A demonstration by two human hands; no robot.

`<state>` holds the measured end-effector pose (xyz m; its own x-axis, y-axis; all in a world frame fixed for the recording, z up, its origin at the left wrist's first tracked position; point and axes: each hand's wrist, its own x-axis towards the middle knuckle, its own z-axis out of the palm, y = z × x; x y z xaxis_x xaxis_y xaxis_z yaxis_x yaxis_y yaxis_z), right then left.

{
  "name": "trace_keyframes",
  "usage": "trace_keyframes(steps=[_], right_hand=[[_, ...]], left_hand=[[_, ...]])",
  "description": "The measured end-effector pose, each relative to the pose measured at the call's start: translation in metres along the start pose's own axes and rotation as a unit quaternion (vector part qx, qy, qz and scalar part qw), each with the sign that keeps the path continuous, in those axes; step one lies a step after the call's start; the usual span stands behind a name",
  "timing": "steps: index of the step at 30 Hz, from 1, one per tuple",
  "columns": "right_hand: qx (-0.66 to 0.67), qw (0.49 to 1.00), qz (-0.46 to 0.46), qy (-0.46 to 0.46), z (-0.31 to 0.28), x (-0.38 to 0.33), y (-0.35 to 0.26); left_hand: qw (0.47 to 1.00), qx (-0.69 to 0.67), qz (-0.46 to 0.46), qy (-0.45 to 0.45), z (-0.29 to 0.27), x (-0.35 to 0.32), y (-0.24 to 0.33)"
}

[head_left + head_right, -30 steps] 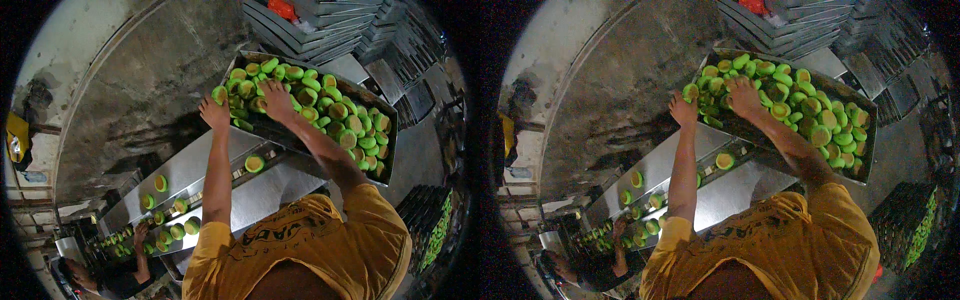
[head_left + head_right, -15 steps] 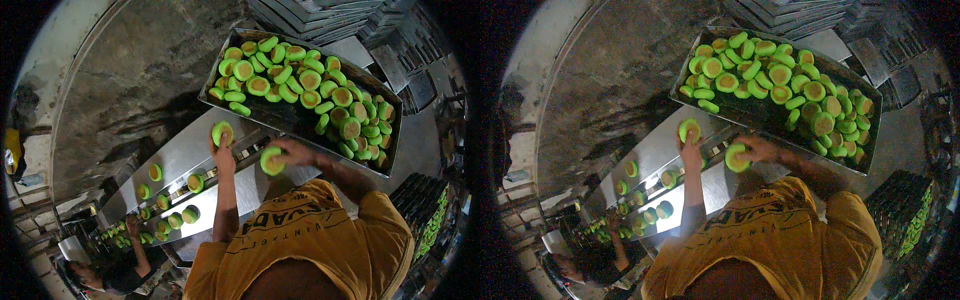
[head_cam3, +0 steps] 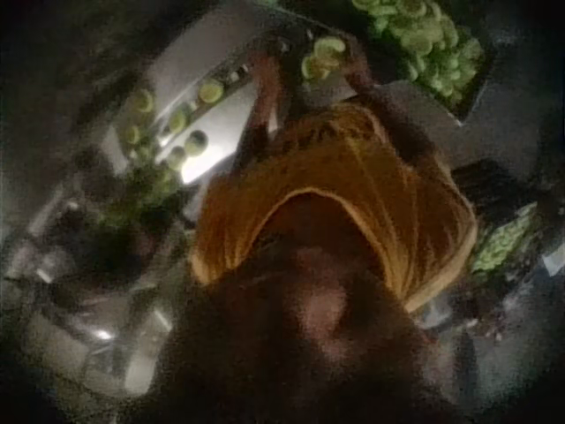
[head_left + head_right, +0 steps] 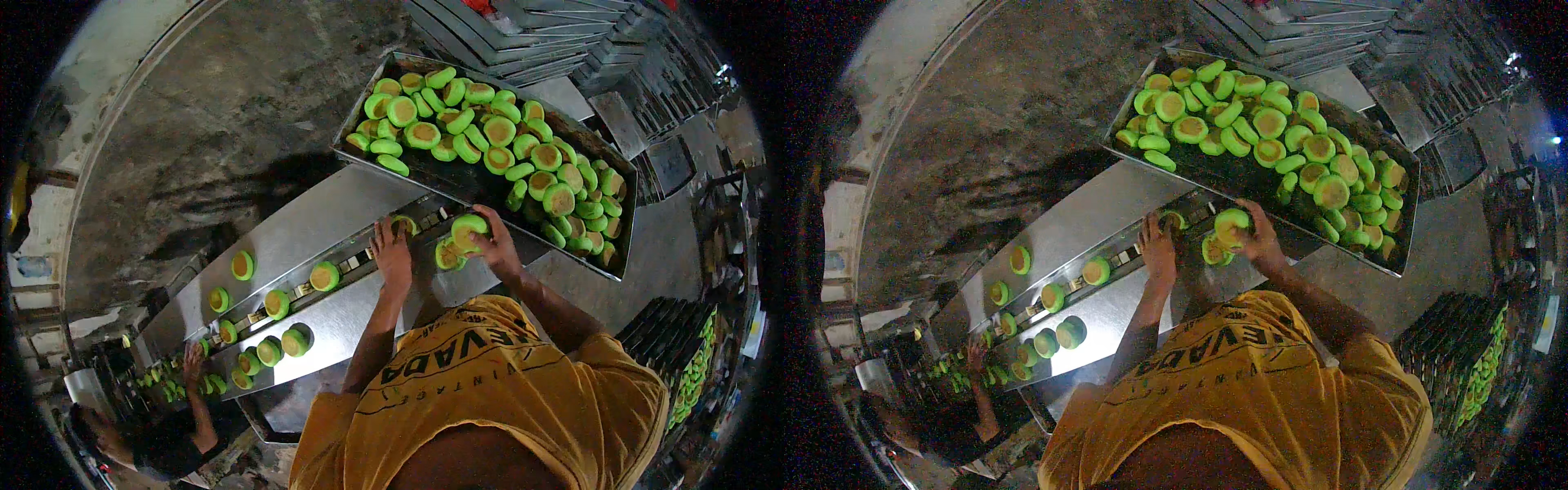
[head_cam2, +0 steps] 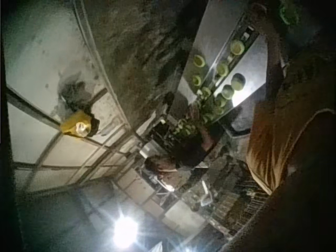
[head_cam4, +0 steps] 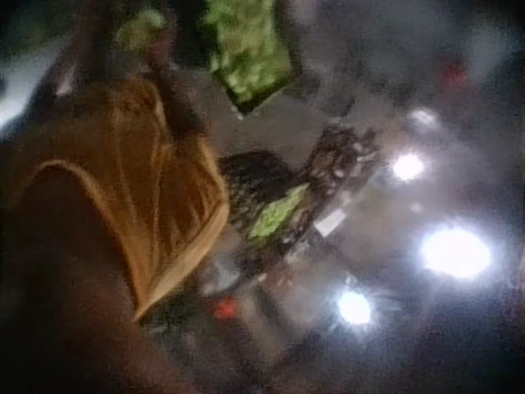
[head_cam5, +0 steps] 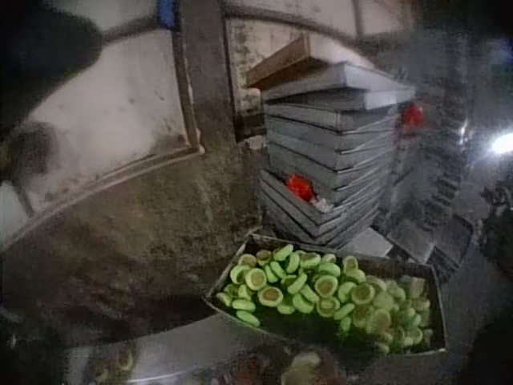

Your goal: The person repeatedly picks green fruit halves from a metal tray and places them onto a moving conveyor belt. The hands work continuously to transfer the items one by one.

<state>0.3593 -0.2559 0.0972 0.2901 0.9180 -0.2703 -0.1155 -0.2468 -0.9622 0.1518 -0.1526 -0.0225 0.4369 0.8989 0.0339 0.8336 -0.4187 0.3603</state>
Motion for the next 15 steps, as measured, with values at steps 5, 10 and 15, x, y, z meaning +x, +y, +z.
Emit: trace_keyframes(steps=[5,10,15], right_hand=[[0.008,0.994,0.008,-0.108,-0.001,0.030,0.022],[-0.255,0.940,-0.195,-0.113,0.041,0.073,0.015],[-0.460,0.779,-0.346,-0.250,0.049,0.097,0.069]], left_hand=[[0.991,-0.111,0.074,-0.030,-0.018,-0.033,0.022],[0.970,0.056,0.233,-0.042,0.012,-0.046,0.039],[0.985,0.049,0.163,-0.043,0.023,-0.086,0.003]])
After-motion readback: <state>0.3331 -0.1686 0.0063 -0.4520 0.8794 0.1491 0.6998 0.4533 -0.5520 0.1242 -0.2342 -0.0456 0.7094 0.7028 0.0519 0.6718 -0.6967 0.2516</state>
